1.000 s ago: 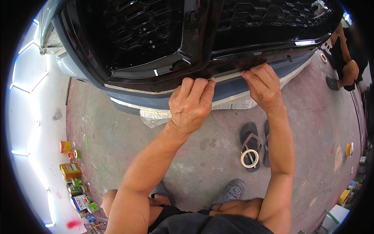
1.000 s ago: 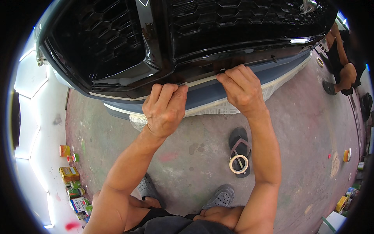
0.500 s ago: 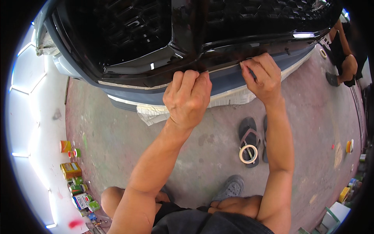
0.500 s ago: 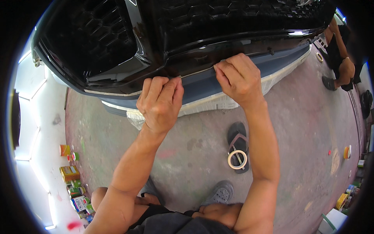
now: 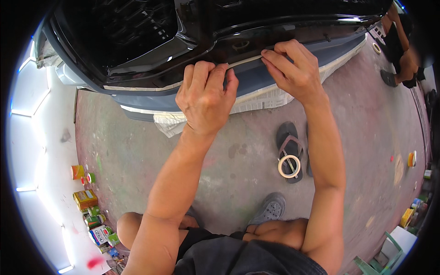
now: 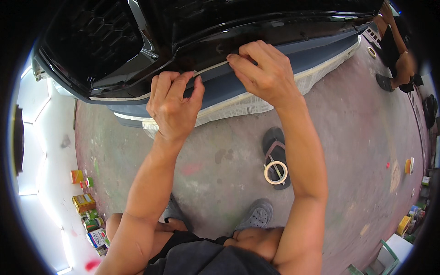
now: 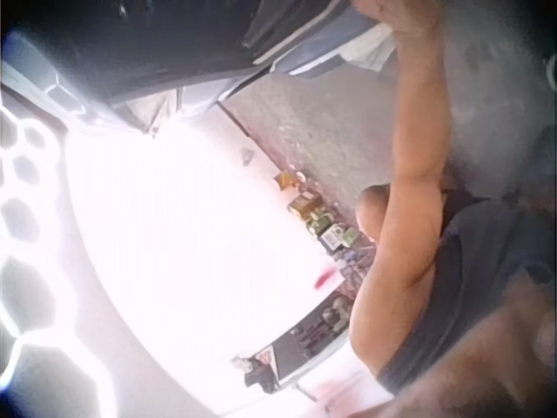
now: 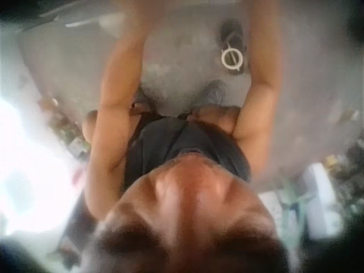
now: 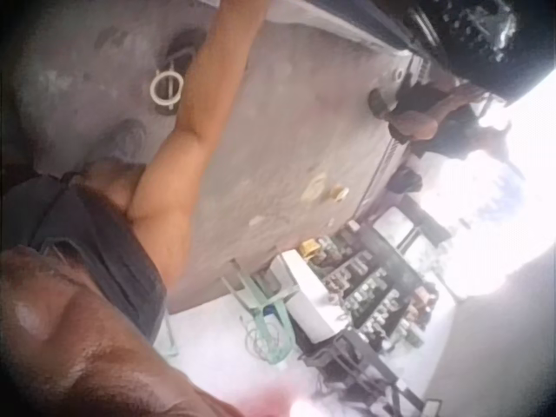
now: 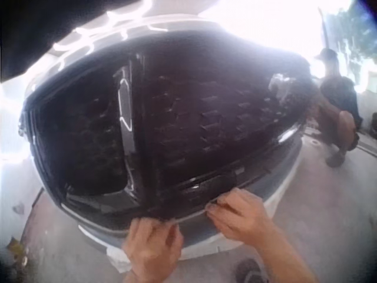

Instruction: The person applies masking tape to the lower edge of a car's front bumper. They repeatedly tear small pieces of tape and press them along the bumper's contour, smoothing each piece with their fingers.

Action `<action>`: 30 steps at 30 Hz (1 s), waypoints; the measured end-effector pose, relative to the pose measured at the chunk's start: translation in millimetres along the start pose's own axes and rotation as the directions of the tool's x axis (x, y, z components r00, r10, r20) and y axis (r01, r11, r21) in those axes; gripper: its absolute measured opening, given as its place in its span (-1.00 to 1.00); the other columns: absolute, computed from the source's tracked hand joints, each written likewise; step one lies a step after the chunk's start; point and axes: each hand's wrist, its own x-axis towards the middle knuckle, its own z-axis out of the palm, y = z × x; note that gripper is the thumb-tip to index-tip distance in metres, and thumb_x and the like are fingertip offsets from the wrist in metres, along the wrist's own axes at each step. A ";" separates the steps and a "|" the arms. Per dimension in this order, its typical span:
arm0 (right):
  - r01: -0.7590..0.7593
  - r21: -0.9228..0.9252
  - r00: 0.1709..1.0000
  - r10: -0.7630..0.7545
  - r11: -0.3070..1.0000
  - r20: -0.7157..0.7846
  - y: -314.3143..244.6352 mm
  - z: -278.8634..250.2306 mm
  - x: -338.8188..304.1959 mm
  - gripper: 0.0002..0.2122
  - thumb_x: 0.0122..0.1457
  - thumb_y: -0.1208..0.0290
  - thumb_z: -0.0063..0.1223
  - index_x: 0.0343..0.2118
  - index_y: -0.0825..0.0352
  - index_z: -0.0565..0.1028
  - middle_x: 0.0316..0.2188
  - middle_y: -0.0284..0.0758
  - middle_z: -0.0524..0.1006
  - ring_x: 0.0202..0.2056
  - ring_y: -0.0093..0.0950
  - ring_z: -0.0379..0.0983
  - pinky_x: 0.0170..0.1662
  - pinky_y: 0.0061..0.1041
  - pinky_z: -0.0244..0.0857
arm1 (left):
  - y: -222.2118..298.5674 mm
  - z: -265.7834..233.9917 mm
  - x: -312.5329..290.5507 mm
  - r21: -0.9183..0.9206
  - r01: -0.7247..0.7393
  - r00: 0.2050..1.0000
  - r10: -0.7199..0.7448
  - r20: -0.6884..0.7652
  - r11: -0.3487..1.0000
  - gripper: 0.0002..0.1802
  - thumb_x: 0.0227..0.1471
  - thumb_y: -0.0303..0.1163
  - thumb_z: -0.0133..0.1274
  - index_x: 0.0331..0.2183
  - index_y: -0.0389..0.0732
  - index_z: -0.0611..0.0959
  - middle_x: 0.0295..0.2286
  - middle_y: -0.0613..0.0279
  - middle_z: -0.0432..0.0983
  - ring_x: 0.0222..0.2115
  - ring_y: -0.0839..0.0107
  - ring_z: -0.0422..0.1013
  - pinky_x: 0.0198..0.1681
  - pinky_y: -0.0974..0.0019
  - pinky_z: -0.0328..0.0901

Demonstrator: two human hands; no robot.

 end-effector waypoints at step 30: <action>-0.104 -0.106 0.985 0.088 0.989 -0.151 -10.2 6.9 -15.0 -0.66 -0.07 0.24 0.66 -0.54 0.20 0.56 -0.51 -0.41 0.47 -0.52 -0.42 0.48 -0.48 -0.46 0.35 | -35.1 -59.4 -2.7 0.051 -0.081 0.996 0.083 -0.035 0.995 -0.79 -0.16 -0.52 0.55 -0.39 -0.13 0.86 -0.45 0.36 0.52 -0.46 0.37 0.45 -0.48 0.29 0.32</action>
